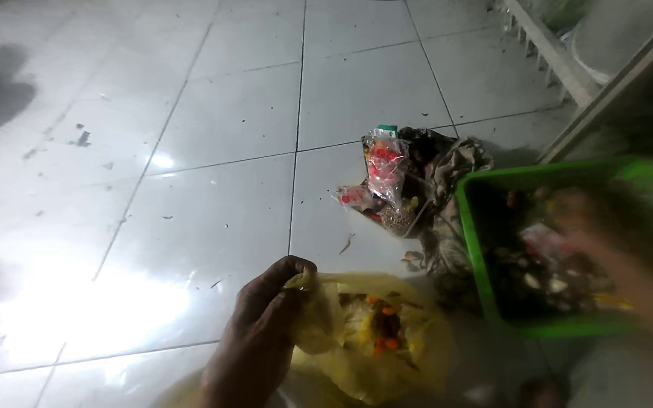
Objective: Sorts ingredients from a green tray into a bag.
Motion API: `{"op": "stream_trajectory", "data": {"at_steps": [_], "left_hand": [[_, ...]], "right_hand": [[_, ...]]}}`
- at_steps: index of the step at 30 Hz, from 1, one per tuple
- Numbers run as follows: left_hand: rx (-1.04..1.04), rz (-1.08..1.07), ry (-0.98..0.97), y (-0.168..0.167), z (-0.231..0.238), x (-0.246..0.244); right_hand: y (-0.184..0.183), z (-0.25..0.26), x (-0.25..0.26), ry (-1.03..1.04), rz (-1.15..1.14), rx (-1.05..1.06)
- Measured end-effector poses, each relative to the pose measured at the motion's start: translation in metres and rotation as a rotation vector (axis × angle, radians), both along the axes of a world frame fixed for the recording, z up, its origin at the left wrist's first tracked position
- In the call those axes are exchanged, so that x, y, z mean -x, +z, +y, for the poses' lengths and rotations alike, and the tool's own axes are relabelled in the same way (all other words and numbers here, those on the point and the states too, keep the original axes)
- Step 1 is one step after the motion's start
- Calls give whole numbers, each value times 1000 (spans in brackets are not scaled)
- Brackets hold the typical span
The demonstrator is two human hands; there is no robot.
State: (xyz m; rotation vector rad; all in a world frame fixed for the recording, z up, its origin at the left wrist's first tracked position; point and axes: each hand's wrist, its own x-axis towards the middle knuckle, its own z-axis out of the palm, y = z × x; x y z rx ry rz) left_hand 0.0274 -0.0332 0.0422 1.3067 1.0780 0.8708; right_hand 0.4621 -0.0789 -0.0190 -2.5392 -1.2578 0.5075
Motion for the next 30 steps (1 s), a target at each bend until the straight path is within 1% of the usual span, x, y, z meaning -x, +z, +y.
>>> {"op": "stream_trajectory", "data": {"at_steps": [3,5,7,9,11,13,14,16,18,19,21,24,26,27,29,30], "left_hand": [[11,19,25,2,-1,0],[1,20,32,5,-2,-3],[-13,-13,19,5,-2,-5],[-15,-43,-3,3,-3,-3],[-37,-50,-12,4,-4,-4],[-49,-43,-18,5,-5,-5],[-58,-47,-24,4,-5,-6],[-84,-58,-32,3,-6,-5],[-71,-84,-8,4,-7,-3],[-46,-107,10,5,-8,-1],[23,-154,68,8,-9,5],[40,-199,152,7,-5,16],[-41,-235,94,3,0,21],[-91,-213,59,3,1,22],[-174,-83,-10,6,0,19],[-201,-22,-27,8,-1,17]], "right_hand": [[19,-7,-2,45,46,-371],[34,-13,9,108,65,-527],[53,-21,38,147,171,-590],[63,-25,76,212,320,-690],[63,-30,125,370,436,-771],[54,-38,176,649,474,-754],[45,-40,199,792,480,-707],[29,-44,231,1013,450,-516],[16,-50,241,1105,447,-240],[13,-52,240,1130,439,-142],[15,-56,234,1193,361,-57],[23,-64,215,1201,286,-49],[26,-69,197,1173,297,-92],[26,-69,190,1152,280,-127],[27,-62,182,1099,206,-312],[30,-57,175,1041,193,-442]]}}
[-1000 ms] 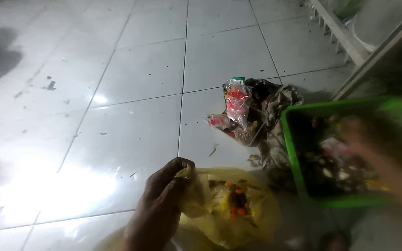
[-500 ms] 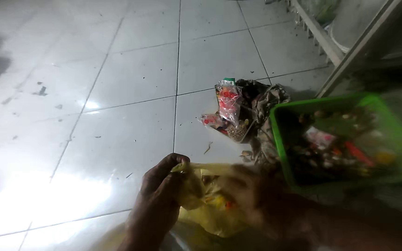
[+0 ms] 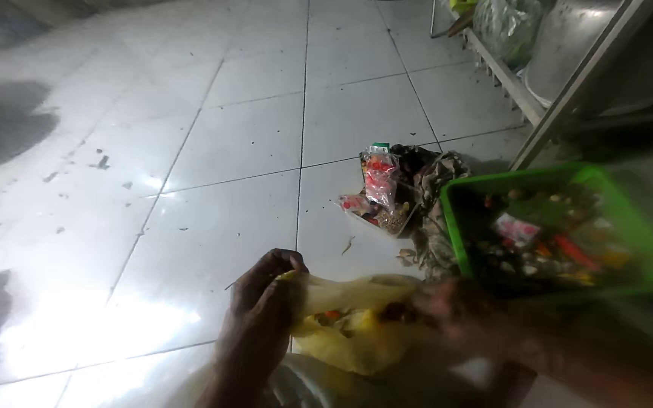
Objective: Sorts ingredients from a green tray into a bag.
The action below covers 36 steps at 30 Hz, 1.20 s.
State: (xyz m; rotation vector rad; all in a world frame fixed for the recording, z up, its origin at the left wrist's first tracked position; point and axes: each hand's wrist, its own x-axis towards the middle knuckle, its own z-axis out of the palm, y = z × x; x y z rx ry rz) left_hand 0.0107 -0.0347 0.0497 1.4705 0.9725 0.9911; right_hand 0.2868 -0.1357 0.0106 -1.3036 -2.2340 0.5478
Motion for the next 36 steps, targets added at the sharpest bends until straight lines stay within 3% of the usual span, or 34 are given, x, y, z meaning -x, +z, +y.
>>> {"op": "stream_trajectory", "data": {"at_steps": [4,7,9,12,16,20,23,25,29,33,36], "left_hand": [[-30,92,-10,-3,-4,-8],[-20,112,-15,-4,-2,-8],[-10,112,-2,-5,0,-10],[7,128,6,-6,-1,-12],[43,125,4,-6,-2,-12],[39,85,24,-2,0,-8],[24,83,13,3,0,-3],[24,51,6,2,1,-1],[73,2,7,0,1,-2],[104,-58,-37,-3,-1,-2],[121,-53,-30,-2,-3,-5]], "right_hand": [[37,15,-63,-351,214,-51],[35,7,-132,-717,-71,88],[22,-3,-155,-921,-301,426],[5,-4,-156,-934,-495,748],[5,8,-145,-853,-640,767],[2,17,-155,-1005,-457,793],[-2,2,-182,-1203,-150,664],[-1,-7,-203,-1265,-140,543],[29,-12,-177,-1092,-73,263],[61,7,-76,-555,48,-62],[39,17,15,-250,52,-129]]}}
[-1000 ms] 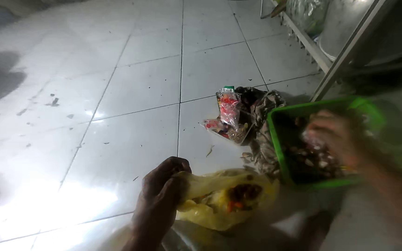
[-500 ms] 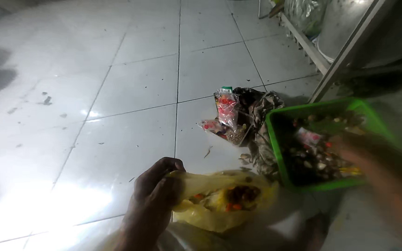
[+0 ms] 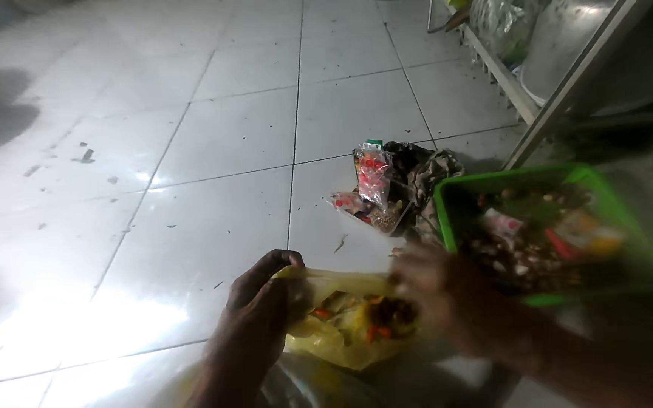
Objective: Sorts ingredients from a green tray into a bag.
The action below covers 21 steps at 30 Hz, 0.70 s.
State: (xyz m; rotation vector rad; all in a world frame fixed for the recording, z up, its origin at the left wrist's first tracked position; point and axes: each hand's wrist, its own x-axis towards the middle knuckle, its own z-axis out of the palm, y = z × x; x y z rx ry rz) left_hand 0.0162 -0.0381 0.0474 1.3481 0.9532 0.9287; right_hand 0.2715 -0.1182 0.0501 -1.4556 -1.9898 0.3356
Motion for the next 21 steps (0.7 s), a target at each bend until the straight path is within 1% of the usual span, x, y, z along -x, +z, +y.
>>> {"op": "stream_trajectory", "data": {"at_steps": [1,3,5,7,9,11,12,13,14,16,17,18,19,20,21], "left_hand": [[1,-5,3,1,-1,-1],[6,-23,6,4,-2,-1],[8,-77,-11,6,-2,3],[9,-93,15,9,-1,9],[-1,-85,56,15,0,15],[-8,-77,120,19,2,20],[-16,-67,149,20,3,22],[-41,-36,163,19,4,23],[-90,13,146,19,3,24],[-257,205,20,21,-1,21],[-327,293,-61,24,-6,16],[-372,384,-98,26,-14,7],[-412,458,-101,26,-20,-2],[-424,527,-69,25,-24,-12],[-419,590,-31,24,-25,-19]], "right_hand": [[-10,-1,24,72,-43,56],[-29,-7,49,196,-120,244],[-40,-17,54,274,-186,386],[-44,-32,40,374,-187,441],[-32,-47,18,453,-212,453],[-5,-51,3,489,-292,654],[3,-50,-2,458,-282,752],[3,-47,-5,388,-227,772],[2,-43,-7,318,-164,747],[1,-34,-9,208,-42,666],[-2,-31,-10,166,29,569],[-4,-29,-12,123,90,443],[-7,-24,-15,78,145,304],[-6,-19,-21,30,182,227],[-5,-13,-32,-30,177,194]]}}
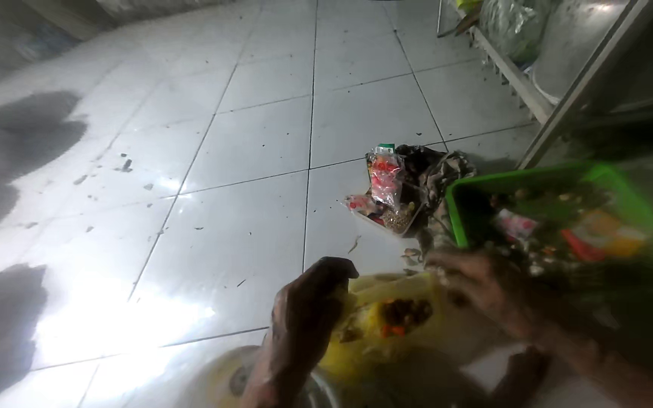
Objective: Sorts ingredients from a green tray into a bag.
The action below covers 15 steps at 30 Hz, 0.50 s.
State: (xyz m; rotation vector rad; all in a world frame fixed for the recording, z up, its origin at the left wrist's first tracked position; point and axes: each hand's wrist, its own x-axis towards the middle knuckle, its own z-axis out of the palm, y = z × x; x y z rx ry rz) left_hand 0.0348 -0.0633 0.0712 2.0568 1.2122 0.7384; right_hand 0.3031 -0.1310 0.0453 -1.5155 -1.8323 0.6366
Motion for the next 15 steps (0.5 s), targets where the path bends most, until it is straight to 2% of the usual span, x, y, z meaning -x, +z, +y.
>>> {"op": "stream_trajectory", "data": {"at_steps": [2,4,6,9,12,15], "left_hand": [[16,16,57,-4,3,-2],[48,-51,68,-11,11,6],[83,-105,79,-16,16,13],[123,-159,64,-20,18,16],[127,-120,40,-21,20,14],[117,-105,26,-21,23,13]], "right_hand": [[-1,11,-29,-128,-104,45],[-14,20,-63,-221,-330,220],[-42,23,-98,-279,-449,412],[-51,28,-131,-410,-319,558],[-60,33,-151,-540,-200,434],[-50,31,-155,-549,-160,371]]}}
